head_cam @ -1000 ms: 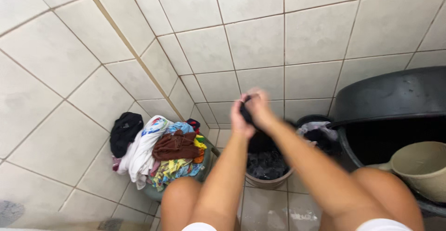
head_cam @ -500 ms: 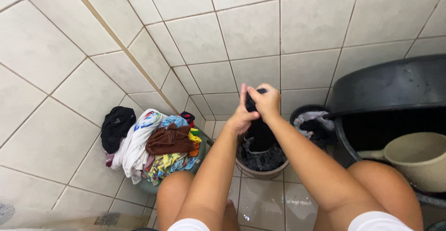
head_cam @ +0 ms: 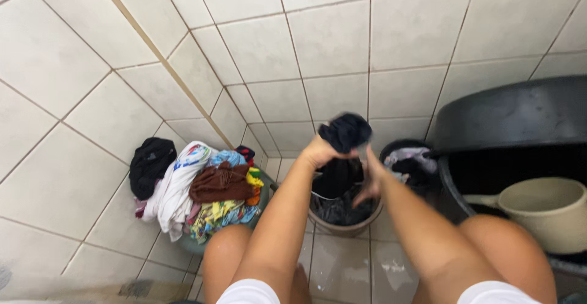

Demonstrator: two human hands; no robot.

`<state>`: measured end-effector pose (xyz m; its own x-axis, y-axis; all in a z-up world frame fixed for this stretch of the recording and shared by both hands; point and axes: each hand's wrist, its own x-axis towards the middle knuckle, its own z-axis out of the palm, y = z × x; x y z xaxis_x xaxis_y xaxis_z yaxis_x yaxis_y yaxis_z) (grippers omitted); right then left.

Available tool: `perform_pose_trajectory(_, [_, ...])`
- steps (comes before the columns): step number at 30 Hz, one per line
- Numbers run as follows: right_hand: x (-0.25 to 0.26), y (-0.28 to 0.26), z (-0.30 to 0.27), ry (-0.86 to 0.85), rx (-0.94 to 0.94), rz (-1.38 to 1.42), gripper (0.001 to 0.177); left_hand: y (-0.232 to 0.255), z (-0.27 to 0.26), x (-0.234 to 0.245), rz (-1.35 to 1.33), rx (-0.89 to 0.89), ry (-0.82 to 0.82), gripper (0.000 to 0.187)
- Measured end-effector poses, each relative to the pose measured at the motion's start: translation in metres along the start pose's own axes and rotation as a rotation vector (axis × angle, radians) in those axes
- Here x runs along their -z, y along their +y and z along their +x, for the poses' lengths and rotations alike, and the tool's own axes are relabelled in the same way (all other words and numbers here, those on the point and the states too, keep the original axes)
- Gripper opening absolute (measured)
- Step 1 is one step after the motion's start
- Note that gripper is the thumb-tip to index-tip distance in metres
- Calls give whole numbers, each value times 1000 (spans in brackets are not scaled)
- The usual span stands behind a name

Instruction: The person washes items of clothing by hand in buckets of water, scrubbing and wringing them before placing them into other containers.

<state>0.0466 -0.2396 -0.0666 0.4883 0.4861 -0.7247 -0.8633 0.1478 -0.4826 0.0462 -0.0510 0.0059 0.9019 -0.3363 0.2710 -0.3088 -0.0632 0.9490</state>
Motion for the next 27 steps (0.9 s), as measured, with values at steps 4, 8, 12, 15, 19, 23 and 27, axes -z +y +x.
perform_pose_trajectory(4, [29,27,67,-285,183,348,98,43,1,-14,-334,-6,-384,81])
perform_pose_trajectory(8, [21,43,74,-594,439,573,85,42,0,-8,-765,-258,-545,92])
perform_pose_trajectory(12, [-29,67,18,-307,285,631,86,-2,26,3,-1280,-442,-701,94])
perform_pose_trajectory(15, [-53,82,-15,-465,179,504,86,-28,31,4,-1417,-532,-775,97])
perform_pose_trajectory(19, [-61,86,-45,-223,78,285,81,-27,44,4,-1393,-546,-1010,104])
perform_pose_trajectory(23, [-53,85,-24,-409,108,499,85,-24,24,1,-1297,-409,-861,109])
perform_pose_trajectory(27, [-41,55,17,-146,377,794,43,-65,6,25,-1177,-75,-150,66])
